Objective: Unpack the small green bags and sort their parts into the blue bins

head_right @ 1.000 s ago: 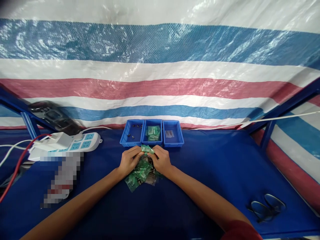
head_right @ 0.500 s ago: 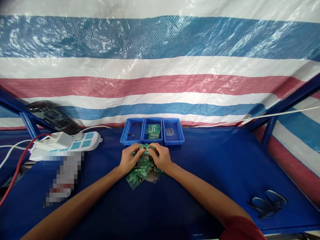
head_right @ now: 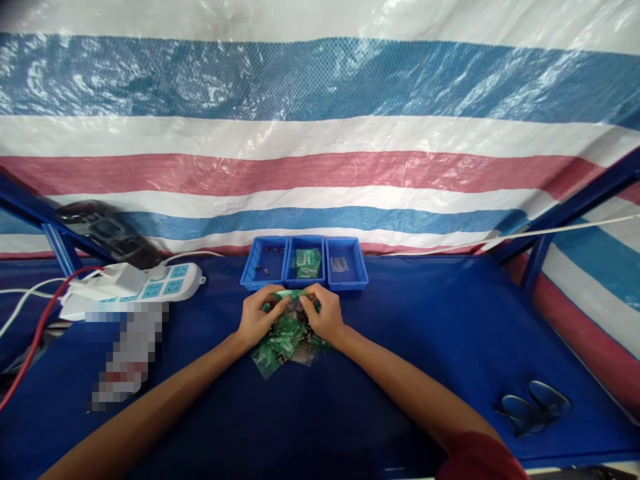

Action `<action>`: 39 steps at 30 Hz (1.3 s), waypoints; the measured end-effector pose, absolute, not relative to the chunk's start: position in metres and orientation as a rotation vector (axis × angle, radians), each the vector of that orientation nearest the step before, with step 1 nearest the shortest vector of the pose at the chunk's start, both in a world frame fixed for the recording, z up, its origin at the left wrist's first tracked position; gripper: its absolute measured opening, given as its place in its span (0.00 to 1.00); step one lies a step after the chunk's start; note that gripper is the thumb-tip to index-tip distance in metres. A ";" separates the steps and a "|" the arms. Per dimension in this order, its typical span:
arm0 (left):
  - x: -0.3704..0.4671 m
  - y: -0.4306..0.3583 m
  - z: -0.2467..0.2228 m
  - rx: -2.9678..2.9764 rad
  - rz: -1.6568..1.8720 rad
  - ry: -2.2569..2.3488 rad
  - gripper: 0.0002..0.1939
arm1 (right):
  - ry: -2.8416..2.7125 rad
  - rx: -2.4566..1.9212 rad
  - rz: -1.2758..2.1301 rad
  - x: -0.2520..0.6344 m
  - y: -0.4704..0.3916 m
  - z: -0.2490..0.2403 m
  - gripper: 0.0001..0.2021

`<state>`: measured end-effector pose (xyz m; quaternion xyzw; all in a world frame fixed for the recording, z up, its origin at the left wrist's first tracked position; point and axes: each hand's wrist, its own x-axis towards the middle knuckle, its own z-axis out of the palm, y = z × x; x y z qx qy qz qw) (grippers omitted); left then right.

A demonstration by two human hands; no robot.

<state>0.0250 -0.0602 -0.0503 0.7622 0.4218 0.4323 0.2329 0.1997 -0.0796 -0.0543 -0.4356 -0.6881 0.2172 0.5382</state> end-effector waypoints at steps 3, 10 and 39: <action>0.024 -0.061 -0.049 2.105 1.184 1.192 0.12 | -1.614 -1.029 0.486 0.199 -0.080 -0.051 0.08; 0.024 -0.063 -0.045 2.175 1.202 1.123 0.12 | -1.650 -0.994 0.436 0.198 -0.080 -0.052 0.09; 0.026 -0.065 -0.042 2.314 1.288 1.064 0.05 | -1.675 -0.934 0.412 0.198 -0.080 -0.053 0.08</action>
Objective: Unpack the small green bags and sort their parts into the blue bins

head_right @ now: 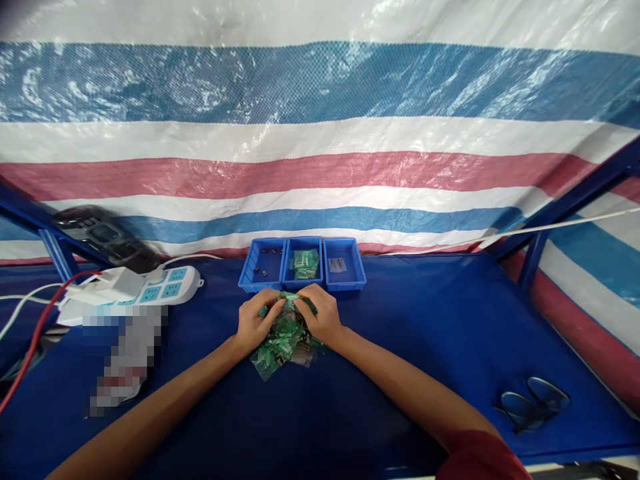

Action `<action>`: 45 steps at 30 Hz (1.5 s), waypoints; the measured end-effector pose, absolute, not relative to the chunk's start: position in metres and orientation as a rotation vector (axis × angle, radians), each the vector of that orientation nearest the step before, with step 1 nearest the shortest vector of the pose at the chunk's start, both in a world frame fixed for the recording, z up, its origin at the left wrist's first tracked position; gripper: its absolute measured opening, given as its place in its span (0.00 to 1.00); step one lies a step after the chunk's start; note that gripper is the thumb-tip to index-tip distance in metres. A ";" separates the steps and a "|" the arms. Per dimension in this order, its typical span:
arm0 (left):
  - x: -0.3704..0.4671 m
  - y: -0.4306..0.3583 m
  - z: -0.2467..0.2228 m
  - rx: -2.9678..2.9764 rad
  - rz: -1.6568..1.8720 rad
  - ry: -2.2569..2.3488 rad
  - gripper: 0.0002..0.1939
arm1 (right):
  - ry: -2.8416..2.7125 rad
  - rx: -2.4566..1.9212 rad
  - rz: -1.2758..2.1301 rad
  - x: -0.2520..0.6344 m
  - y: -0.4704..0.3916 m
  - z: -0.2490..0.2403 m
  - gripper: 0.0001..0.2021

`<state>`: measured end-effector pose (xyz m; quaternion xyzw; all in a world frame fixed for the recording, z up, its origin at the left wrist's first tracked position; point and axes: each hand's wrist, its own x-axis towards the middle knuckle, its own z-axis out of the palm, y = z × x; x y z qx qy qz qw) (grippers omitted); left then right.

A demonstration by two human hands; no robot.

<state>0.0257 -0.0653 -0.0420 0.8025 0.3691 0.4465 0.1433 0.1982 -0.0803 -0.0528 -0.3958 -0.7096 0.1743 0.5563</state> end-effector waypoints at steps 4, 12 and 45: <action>0.025 -0.064 -0.041 2.298 1.240 1.044 0.06 | -1.647 -0.915 0.362 0.199 -0.080 -0.053 0.07; 0.027 -0.066 -0.038 2.319 1.247 0.939 0.06 | -1.664 -0.864 0.375 0.202 -0.084 -0.050 0.07; 0.027 -0.058 -0.045 2.188 1.053 1.034 0.11 | -1.374 -1.043 0.503 0.198 -0.080 -0.064 0.07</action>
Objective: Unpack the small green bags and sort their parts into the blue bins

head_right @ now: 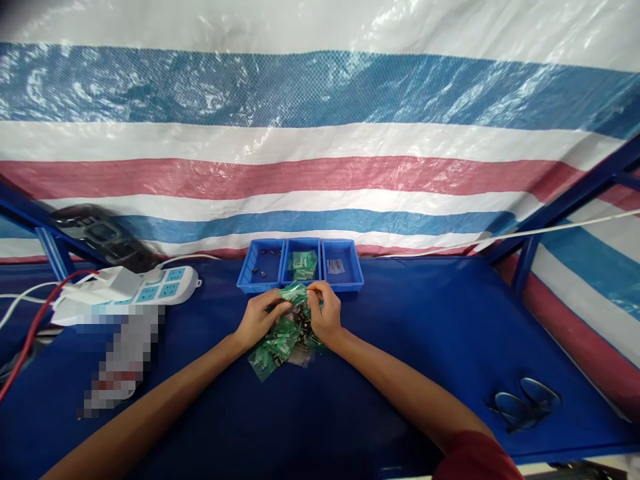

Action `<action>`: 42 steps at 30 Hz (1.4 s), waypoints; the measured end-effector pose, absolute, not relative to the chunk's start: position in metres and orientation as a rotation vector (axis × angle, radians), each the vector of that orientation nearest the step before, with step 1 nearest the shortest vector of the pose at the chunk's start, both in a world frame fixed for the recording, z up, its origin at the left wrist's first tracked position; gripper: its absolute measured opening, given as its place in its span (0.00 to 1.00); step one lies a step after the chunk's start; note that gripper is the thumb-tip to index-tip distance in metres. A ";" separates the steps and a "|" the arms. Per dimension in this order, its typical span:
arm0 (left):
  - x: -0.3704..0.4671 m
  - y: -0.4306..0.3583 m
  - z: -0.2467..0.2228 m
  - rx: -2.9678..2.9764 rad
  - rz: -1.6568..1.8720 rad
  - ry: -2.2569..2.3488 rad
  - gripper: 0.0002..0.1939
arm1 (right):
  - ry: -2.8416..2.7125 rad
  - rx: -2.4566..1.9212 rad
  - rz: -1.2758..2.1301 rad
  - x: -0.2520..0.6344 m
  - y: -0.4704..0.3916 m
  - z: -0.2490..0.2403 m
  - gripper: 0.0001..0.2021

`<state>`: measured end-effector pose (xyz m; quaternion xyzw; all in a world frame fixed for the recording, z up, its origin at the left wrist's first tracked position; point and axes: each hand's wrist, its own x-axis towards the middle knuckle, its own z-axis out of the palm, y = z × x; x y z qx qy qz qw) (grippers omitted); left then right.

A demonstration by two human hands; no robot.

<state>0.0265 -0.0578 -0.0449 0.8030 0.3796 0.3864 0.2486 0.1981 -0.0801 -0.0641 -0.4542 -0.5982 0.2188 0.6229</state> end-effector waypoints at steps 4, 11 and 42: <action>0.026 -0.059 -0.043 2.179 1.181 1.062 0.12 | -1.471 -1.016 0.506 0.199 -0.080 -0.059 0.07; 0.021 -0.062 -0.044 2.163 1.312 1.146 0.09 | -1.602 -0.985 0.483 0.198 -0.083 -0.047 0.08; 0.021 -0.067 -0.048 2.414 1.508 1.066 0.06 | -1.813 -0.923 0.352 0.197 -0.079 -0.052 0.10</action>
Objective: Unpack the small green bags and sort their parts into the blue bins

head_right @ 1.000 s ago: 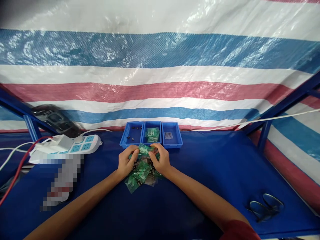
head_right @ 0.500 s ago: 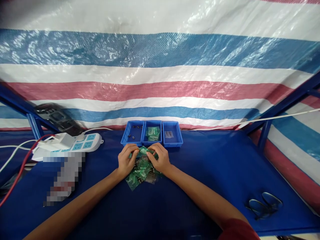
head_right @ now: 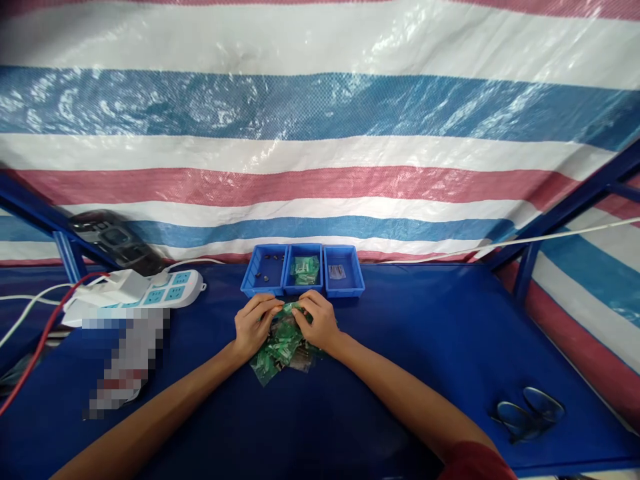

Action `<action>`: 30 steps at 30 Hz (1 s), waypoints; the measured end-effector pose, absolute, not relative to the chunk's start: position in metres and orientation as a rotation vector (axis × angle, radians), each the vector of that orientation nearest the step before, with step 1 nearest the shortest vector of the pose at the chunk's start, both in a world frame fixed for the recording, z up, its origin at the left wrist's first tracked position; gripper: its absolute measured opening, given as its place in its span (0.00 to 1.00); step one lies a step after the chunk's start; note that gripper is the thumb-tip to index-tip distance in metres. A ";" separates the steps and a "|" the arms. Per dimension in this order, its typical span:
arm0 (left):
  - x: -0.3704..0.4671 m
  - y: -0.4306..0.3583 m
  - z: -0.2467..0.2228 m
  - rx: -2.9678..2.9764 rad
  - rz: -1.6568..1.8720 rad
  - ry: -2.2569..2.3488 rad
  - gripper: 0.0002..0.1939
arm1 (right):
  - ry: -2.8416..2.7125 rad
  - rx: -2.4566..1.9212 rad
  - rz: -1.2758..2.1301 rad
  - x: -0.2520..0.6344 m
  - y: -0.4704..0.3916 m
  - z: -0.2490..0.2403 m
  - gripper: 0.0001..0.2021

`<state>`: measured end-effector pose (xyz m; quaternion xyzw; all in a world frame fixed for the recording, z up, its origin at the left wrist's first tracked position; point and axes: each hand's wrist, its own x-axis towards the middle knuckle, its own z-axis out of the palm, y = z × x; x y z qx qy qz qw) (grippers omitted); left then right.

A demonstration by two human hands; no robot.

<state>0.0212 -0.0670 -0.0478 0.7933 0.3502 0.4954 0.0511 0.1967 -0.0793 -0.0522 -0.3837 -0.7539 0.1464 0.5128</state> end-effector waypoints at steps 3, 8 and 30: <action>0.022 -0.068 -0.048 2.383 1.507 1.053 0.05 | -1.818 -0.919 0.359 0.197 -0.080 -0.052 0.09; 0.023 -0.067 -0.048 2.264 1.454 1.140 0.09 | -1.769 -0.928 0.394 0.198 -0.080 -0.052 0.10; 0.025 -0.066 -0.043 2.300 1.426 1.153 0.05 | -1.672 -0.933 0.385 0.199 -0.077 -0.057 0.08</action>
